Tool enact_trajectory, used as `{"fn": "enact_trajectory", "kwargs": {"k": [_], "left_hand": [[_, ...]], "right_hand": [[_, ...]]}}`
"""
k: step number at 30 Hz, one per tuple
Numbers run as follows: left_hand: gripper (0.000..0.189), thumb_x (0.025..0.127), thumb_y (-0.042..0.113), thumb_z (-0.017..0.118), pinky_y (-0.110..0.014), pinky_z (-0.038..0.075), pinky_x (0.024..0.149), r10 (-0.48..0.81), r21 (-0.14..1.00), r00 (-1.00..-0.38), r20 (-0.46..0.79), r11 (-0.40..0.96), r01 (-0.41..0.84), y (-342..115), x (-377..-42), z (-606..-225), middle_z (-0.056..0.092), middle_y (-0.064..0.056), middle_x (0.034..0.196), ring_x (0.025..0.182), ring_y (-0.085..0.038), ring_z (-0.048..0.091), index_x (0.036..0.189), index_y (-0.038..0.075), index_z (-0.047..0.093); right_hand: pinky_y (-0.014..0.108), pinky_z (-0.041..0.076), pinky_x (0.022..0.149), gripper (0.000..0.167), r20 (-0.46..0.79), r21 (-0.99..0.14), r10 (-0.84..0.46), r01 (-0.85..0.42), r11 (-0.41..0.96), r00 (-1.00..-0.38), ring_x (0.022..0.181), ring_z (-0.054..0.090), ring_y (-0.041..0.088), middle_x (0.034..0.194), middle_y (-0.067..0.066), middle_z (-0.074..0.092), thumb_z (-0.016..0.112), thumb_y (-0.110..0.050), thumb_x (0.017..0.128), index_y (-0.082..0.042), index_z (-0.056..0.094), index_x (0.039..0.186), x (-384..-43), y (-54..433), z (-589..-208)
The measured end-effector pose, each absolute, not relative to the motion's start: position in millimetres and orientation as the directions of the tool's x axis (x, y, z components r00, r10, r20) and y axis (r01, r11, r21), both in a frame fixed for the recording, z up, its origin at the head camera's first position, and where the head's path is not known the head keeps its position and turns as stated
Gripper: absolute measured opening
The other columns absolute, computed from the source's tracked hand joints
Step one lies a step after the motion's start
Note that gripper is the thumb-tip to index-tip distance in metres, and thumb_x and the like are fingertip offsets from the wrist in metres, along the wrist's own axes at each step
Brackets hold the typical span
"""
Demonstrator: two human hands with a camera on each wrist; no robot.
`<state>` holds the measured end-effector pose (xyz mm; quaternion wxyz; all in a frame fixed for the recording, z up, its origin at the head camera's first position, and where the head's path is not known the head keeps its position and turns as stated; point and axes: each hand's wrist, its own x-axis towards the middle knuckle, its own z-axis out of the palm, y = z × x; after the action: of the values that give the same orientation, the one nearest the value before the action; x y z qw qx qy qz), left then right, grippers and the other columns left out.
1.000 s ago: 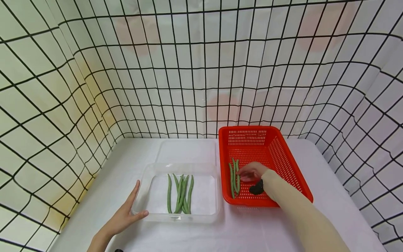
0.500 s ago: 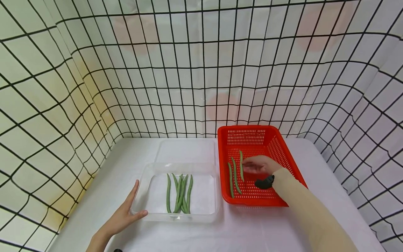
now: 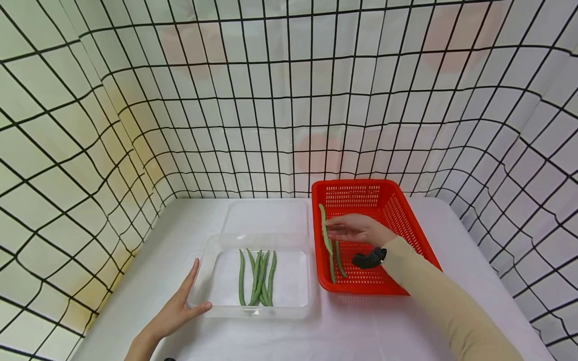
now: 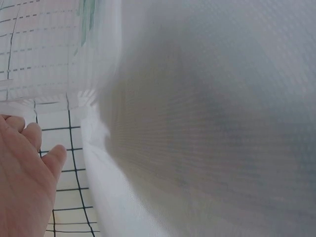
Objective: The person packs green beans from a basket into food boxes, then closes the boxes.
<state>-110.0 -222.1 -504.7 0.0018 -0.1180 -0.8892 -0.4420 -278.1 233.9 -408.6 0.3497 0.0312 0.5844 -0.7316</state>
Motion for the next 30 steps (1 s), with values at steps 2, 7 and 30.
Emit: {"fn": "enact_trajectory", "kwargs": {"k": [2, 7, 30], "left_hand": [[0.107, 0.079, 0.036, 0.077, -0.063, 0.017, 0.104, 0.208, 0.784, -0.972, 0.11, 0.582, 0.213, -222.0, -110.0, -504.2, 0.004, -0.008, 0.158, 0.14, -0.036, 0.009, 0.153, 0.029, -0.001], [0.106, 0.08, 0.037, 0.076, -0.063, 0.015, 0.104, 0.207, 0.792, -0.973, 0.107, 0.574, 0.209, -221.3, -110.1, -504.2, 0.003, -0.006, 0.158, 0.141, -0.035, 0.007, 0.153, 0.03, 0.0], [0.108, 0.079, 0.039, 0.076, -0.063, 0.016, 0.104, 0.188, 0.788, -0.978, 0.087, 0.588, 0.183, -221.1, -110.7, -506.4, 0.003, -0.008, 0.158, 0.14, -0.036, 0.009, 0.153, 0.031, -0.002]], "right_hand": [[0.038, 0.047, 0.09, 0.018, -0.45, -0.837, -0.484, 0.543, -0.064, -0.75, 0.09, 0.066, 0.023, 0.101, 0.014, 0.067, 0.053, -0.005, 0.097, -0.001, 0.071, 0.098, -275.7, 222.4, -404.2], [0.038, 0.047, 0.09, 0.016, -0.448, -0.847, -0.497, 0.531, -0.03, -0.743, 0.086, 0.066, 0.022, 0.095, 0.012, 0.068, 0.056, -0.006, 0.096, -0.001, 0.072, 0.095, -269.3, 194.5, -398.5], [0.035, 0.053, 0.081, 0.023, -0.484, -0.828, -0.571, 0.557, 0.055, -0.663, 0.079, 0.067, 0.022, 0.091, 0.015, 0.068, 0.059, -0.001, 0.093, 0.012, 0.061, 0.111, -246.3, 91.9, -422.5]]}}
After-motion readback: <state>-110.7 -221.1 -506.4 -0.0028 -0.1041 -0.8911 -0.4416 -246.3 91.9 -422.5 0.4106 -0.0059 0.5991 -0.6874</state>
